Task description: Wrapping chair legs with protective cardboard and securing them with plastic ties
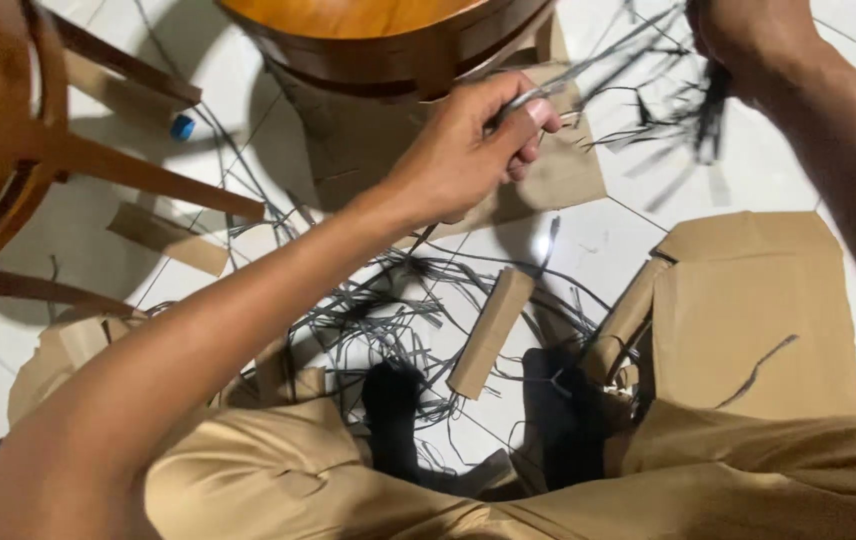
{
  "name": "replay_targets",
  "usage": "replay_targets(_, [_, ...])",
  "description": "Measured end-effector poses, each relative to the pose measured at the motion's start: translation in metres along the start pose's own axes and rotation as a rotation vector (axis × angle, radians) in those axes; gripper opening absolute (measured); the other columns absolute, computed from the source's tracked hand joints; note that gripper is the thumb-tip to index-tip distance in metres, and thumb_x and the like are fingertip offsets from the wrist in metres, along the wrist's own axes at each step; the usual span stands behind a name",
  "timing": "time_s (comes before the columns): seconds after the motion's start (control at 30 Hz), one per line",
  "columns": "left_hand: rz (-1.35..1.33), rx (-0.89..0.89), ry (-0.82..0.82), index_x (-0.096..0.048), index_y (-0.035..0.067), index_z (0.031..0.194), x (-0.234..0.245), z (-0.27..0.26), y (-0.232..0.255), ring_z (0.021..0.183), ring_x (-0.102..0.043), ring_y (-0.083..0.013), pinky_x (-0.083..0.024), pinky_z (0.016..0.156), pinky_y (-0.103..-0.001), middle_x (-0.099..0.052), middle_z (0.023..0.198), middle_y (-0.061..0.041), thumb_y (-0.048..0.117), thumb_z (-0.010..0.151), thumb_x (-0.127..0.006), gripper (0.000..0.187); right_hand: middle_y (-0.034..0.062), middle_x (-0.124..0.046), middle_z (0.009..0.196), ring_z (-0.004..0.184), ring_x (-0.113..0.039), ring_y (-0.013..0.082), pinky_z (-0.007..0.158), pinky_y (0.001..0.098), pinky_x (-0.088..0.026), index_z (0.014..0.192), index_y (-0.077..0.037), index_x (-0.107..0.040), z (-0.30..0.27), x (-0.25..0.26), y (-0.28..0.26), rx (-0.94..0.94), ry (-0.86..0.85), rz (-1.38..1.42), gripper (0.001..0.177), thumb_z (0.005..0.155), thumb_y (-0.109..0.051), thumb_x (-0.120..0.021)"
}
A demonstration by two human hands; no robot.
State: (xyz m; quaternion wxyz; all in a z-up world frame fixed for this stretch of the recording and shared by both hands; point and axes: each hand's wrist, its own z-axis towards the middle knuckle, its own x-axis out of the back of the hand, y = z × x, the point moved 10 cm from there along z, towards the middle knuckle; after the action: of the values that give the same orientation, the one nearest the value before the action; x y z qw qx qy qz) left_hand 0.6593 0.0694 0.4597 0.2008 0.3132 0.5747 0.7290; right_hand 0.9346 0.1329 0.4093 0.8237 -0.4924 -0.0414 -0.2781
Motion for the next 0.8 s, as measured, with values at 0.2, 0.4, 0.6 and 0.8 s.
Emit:
replay_targets(0.2, [-0.188, 0.470, 0.052, -0.062, 0.004, 0.108, -0.047, 0.009, -0.129, 0.066, -0.062, -0.0164, -0.056, 0.057, -0.027, -0.063, 0.082, -0.009, 0.015, 0.107, -0.048, 0.019, 0.0234, -0.070, 0.092, 0.068, -0.062, 0.0308, 0.062, 0.0420, -0.051, 0.109, 0.013, -0.069, -0.028, -0.021, 0.058, 0.156, -0.353, -0.407, 0.017, 0.105, 0.011, -0.052])
replay_targets(0.4, [-0.123, 0.683, 0.109, -0.060, 0.004, 0.113, -0.059, 0.006, -0.243, 0.069, -0.060, -0.0133, -0.046, 0.059, -0.027, -0.064, 0.087, -0.006, 0.018, 0.105, -0.047, 0.021, 0.0266, -0.071, 0.102, 0.065, -0.067, 0.0321, 0.053, 0.0399, -0.059, 0.115, 0.010, -0.057, -0.083, -0.099, 0.191, -0.371, -0.479, -0.352, 0.016, 0.102, 0.005, -0.049])
replay_targets(0.6, [-0.248, 0.598, 0.334, -0.064, 0.006, 0.104, -0.008, 0.016, -0.283, 0.048, -0.057, -0.0099, -0.045, 0.036, -0.020, -0.057, 0.069, -0.003, 0.023, 0.102, -0.057, 0.018, 0.0247, -0.072, 0.090, 0.099, -0.068, 0.0534, 0.082, 0.0659, -0.051, 0.105, -0.004, -0.066, -0.127, -0.135, 0.271, -0.577, -0.426, -0.289, 0.033, 0.102, -0.035, -0.055])
replay_targets(0.8, [-0.345, 0.668, 0.377, -0.058, 0.007, 0.100, 0.004, 0.013, -0.257, 0.046, -0.048, -0.0063, -0.037, 0.035, -0.017, -0.043, 0.066, 0.003, 0.028, 0.104, -0.052, 0.022, 0.0324, -0.069, 0.099, 0.107, -0.064, 0.0566, 0.090, 0.0675, -0.048, 0.111, 0.003, -0.064, -0.157, -0.124, 0.299, -0.700, -0.512, -0.232, 0.054, 0.099, -0.050, -0.062])
